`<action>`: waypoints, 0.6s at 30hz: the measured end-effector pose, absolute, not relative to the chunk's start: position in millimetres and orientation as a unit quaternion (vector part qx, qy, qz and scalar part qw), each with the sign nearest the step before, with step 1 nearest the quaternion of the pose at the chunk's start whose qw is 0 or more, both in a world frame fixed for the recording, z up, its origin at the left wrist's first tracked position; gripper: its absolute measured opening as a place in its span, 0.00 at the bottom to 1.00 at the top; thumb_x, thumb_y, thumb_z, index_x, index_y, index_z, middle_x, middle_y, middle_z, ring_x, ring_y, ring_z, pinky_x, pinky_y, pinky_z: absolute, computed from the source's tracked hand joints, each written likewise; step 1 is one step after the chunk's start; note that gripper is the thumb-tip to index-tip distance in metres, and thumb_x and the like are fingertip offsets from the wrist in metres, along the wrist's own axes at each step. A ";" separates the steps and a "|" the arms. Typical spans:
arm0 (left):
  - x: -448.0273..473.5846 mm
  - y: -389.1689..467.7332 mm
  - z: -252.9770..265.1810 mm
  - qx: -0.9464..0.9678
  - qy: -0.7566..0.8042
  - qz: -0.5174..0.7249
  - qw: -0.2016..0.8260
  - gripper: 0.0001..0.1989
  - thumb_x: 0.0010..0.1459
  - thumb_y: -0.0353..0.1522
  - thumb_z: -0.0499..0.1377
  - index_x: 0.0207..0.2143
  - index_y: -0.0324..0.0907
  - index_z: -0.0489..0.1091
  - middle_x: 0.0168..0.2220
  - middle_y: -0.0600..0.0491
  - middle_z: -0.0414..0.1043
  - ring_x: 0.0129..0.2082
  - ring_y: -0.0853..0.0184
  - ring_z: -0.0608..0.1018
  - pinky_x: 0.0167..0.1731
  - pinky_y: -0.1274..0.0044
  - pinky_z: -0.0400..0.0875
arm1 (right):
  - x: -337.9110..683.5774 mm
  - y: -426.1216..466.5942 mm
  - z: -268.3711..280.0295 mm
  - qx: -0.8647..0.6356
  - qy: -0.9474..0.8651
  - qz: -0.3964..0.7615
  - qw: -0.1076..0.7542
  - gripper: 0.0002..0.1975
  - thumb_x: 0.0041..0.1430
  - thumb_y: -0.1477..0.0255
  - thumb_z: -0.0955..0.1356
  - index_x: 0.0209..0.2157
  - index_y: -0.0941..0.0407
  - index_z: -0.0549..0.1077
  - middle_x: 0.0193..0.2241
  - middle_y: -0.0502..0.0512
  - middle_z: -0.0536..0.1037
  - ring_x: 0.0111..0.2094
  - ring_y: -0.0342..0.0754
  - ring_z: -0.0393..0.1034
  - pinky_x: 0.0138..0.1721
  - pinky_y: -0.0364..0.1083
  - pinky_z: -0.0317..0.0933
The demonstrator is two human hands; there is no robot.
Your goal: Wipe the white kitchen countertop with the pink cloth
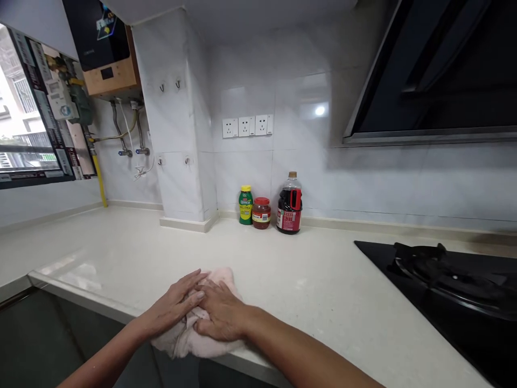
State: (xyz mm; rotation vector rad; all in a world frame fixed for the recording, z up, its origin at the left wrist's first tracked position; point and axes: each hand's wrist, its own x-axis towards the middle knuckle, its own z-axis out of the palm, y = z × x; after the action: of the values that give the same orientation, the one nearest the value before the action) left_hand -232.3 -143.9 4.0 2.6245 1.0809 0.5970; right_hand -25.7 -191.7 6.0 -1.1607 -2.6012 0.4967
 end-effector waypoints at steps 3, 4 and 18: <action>-229.3 -138.2 0.2 0.892 0.379 0.224 0.102 0.29 0.68 0.49 0.48 0.66 0.49 0.60 0.69 0.50 0.58 0.69 0.58 0.59 0.66 0.62 0.57 | -12.1 -158.5 8.8 -0.400 -0.895 0.138 0.140 0.31 0.64 0.60 0.64 0.67 0.45 0.56 0.69 0.52 0.53 0.69 0.53 0.45 0.67 0.58 0.39; -230.2 -135.5 -3.4 0.889 0.388 0.224 0.094 0.29 0.68 0.49 0.48 0.66 0.49 0.61 0.68 0.49 0.58 0.68 0.57 0.60 0.65 0.61 0.58 | -2.8 -146.8 9.1 -0.421 -0.886 0.131 0.142 0.29 0.64 0.60 0.63 0.65 0.45 0.59 0.69 0.50 0.55 0.68 0.53 0.46 0.67 0.58 0.39; -229.1 -130.1 -18.6 0.904 0.372 0.211 -0.012 0.22 0.66 0.48 0.53 0.54 0.49 0.74 0.61 0.49 0.70 0.63 0.53 0.69 0.60 0.60 0.67 | 257.0 -105.7 -19.4 -0.819 -0.559 0.000 0.132 0.37 0.65 0.46 0.52 0.66 0.52 0.58 0.69 0.61 0.52 0.67 0.67 0.47 0.63 0.69 0.43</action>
State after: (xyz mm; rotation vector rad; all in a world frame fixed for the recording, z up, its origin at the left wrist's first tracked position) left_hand -229.1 -130.1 -18.6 2.8622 1.1770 0.6668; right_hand 257.0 -105.7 -19.4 -2.3763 -1.6223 0.0014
